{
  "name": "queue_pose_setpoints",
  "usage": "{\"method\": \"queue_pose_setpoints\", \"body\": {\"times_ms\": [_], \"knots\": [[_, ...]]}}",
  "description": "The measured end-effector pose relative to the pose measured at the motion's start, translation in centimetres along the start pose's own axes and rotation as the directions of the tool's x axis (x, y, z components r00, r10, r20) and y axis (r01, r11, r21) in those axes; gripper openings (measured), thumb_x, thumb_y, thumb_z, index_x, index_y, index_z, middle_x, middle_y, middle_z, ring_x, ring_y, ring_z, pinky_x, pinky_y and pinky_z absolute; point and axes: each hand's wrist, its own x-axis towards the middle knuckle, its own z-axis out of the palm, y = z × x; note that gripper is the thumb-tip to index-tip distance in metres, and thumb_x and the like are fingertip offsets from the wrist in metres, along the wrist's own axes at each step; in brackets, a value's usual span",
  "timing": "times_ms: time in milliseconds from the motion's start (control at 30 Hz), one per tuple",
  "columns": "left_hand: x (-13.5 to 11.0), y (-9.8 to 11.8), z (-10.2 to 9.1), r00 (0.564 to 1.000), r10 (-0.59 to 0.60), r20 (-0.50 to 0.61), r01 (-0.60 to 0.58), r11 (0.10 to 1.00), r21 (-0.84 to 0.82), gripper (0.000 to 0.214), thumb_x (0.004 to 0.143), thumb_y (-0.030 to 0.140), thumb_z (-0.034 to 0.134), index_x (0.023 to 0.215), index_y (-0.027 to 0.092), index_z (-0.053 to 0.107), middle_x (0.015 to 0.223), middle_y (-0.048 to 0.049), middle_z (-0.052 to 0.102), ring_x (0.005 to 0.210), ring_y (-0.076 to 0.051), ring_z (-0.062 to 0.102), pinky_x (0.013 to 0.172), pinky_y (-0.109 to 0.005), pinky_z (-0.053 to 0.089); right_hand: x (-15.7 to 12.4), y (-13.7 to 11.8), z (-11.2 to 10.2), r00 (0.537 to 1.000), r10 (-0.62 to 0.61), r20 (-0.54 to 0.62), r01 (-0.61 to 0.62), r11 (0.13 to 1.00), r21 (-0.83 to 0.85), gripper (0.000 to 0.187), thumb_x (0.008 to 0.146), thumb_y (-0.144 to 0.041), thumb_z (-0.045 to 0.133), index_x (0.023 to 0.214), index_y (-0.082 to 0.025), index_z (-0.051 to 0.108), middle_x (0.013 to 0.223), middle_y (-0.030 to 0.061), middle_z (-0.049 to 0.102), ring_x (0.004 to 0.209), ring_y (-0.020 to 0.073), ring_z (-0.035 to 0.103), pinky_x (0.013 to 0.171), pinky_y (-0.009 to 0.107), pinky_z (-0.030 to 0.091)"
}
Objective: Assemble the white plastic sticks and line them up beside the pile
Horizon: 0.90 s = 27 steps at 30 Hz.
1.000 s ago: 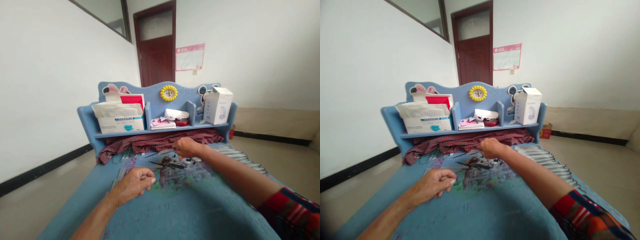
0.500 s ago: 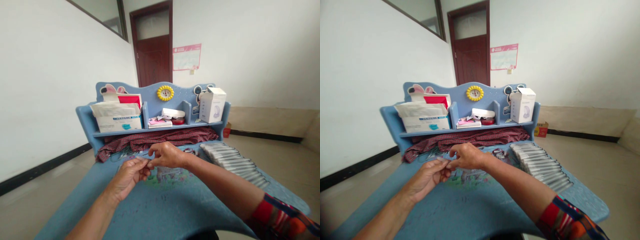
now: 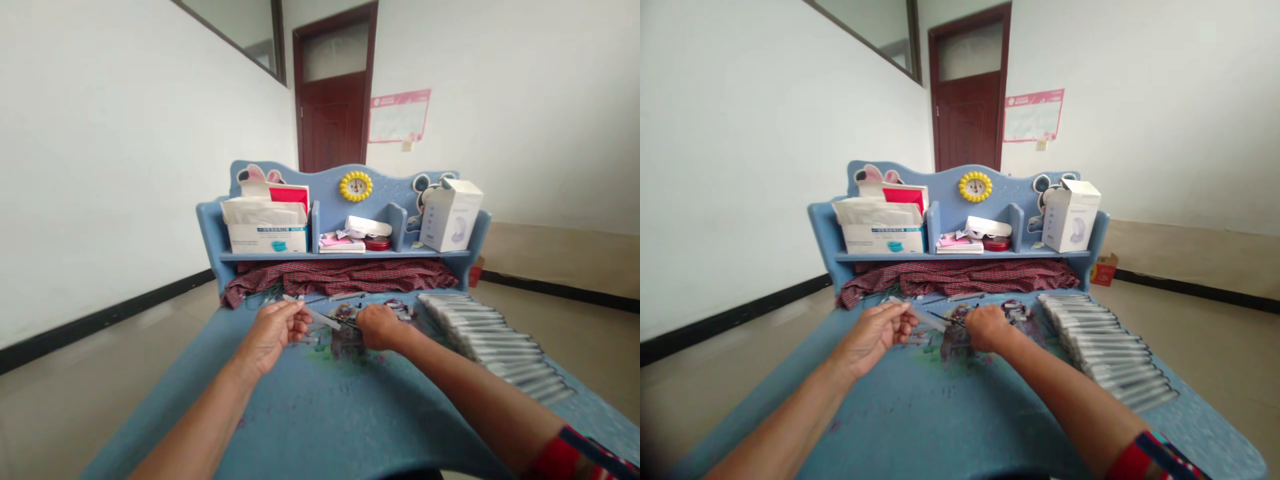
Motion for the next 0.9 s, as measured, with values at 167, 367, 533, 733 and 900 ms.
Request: {"method": "queue_pose_setpoints", "body": {"times_ms": [167,367,533,733,900], "knots": [[0.5,-0.3,-0.7,0.997,-0.022,-0.08,0.018,0.998,-0.056,0.013,0.074,0.021,0.058,0.067,0.01,0.057,0.055,-0.0044,0.062,0.041,-0.009,0.052,0.038,-0.018,0.04,-0.3,1.3,0.1,1.0,0.003,-0.018,-0.003,0.999,0.045,0.033,0.067,-0.015,0.052,0.095,-0.008,0.065,0.091,0.0182,0.067,0.083,0.0261,0.064,0.065,0.031,0.047],[0.7,-0.6,-1.3,0.986,-0.049,-0.16,0.032,0.994,-0.103,0.013,0.071,0.022,0.059,0.064,0.011,0.055,0.05,-0.0034,0.061,0.037,-0.009,0.051,0.036,-0.018,0.039,-4.1,2.3,-0.4,0.989,-0.091,-0.12,0.11,0.98,0.166,0.022,0.069,-0.013,0.045,0.072,-0.015,0.067,0.069,0.0068,0.065,0.065,0.0156,0.06,0.054,0.022,0.037],[0.8,-0.7,-1.3,0.983,-0.057,-0.175,0.038,0.993,-0.109,0.014,0.071,0.022,0.059,0.063,0.012,0.055,0.05,-0.0032,0.061,0.036,-0.009,0.05,0.036,-0.018,0.038,-6.6,1.9,-0.9,0.975,-0.126,-0.184,0.181,0.929,0.322,0.019,0.067,-0.012,0.046,0.065,-0.016,0.064,0.059,0.0016,0.061,0.052,0.0098,0.05,0.048,0.02,0.028],[0.9,-0.8,-1.3,0.981,-0.055,-0.186,0.037,0.994,-0.098,0.015,0.071,0.023,0.059,0.063,0.011,0.055,0.049,-0.003,0.061,0.036,-0.009,0.05,0.036,-0.018,0.039,-6.9,1.5,-1.0,0.966,-0.161,-0.204,0.219,0.926,0.308,0.018,0.066,-0.012,0.045,0.062,-0.017,0.062,0.058,0.0015,0.061,0.051,0.0091,0.047,0.049,0.021,0.026],[1.0,-0.8,-1.4,0.981,-0.048,-0.188,0.031,0.995,-0.09,0.016,0.071,0.024,0.059,0.062,0.011,0.055,0.05,-0.0033,0.06,0.036,-0.009,0.049,0.035,-0.018,0.038,-6.7,1.5,-0.8,0.968,-0.158,-0.198,0.21,0.936,0.282,0.018,0.067,-0.013,0.046,0.065,-0.017,0.063,0.06,0.0017,0.062,0.053,0.0098,0.048,0.049,0.021,0.026]]}}
